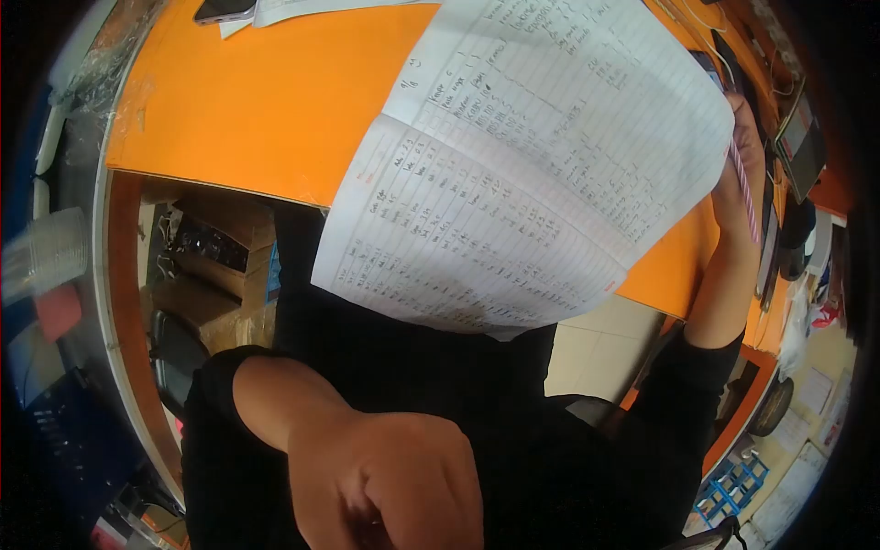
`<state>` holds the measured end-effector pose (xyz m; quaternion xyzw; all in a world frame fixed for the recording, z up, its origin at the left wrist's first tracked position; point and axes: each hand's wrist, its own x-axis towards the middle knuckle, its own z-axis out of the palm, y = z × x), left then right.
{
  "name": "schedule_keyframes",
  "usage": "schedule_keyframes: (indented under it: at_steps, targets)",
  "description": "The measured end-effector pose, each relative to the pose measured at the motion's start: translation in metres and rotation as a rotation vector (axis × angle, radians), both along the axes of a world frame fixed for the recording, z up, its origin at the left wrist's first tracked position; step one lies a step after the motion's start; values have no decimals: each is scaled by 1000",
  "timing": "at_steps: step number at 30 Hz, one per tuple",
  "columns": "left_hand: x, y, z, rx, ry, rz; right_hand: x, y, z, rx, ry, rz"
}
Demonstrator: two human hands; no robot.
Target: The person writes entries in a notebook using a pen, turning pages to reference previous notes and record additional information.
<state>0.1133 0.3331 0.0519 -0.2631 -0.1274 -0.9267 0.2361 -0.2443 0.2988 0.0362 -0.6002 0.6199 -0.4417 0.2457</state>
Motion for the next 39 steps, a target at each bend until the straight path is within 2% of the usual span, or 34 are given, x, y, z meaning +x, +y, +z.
schedule_keyframes:
  at_steps: [3, 7, 11, 17, 20, 25, 27, 29, 31, 34, 37, 38, 39]
  targets:
    - [-1, 6, 0, 43, 37, -17, -2, 0, -1, -23, 1, 5]
    - [-8, -13, 12, -105, -3, 34, -4, -2, 0, -29, -90, 56]
    - [-7, -13, 5, -278, 37, 169, -5, -1, -1, -57, -108, 113]
    - [-4, -23, 9, -443, -1, 288, 1, 0, 3, -42, -47, 43]
    - [0, -28, 10, -543, -7, 310, 2, -1, 4, -76, -79, 73]
    - [20, -62, 0, -744, 45, 418, 10, 2, 13, -50, -169, -64]
    - [45, -86, -4, -821, -218, 709, 9, 6, 17, -78, -223, -67]
    - [60, -92, -14, -1120, -858, 1452, 7, 10, 19, -107, -290, 1]
    - [53, -114, -19, -1064, -1130, 1499, 7, 13, 21, -130, -335, 59]
    - [39, -139, -27, -1309, -1255, 1394, 15, 16, 27, -139, -383, 91]
    - [24, -152, -34, -1308, -1108, 1355, 32, 29, 39, -134, -394, 147]
    - [17, -150, -36, -1224, -1063, 1376, 38, 32, 36, -136, -518, 396]
    - [20, -150, -32, -1199, -1174, 1192, 38, 23, 38, -135, -541, 687]
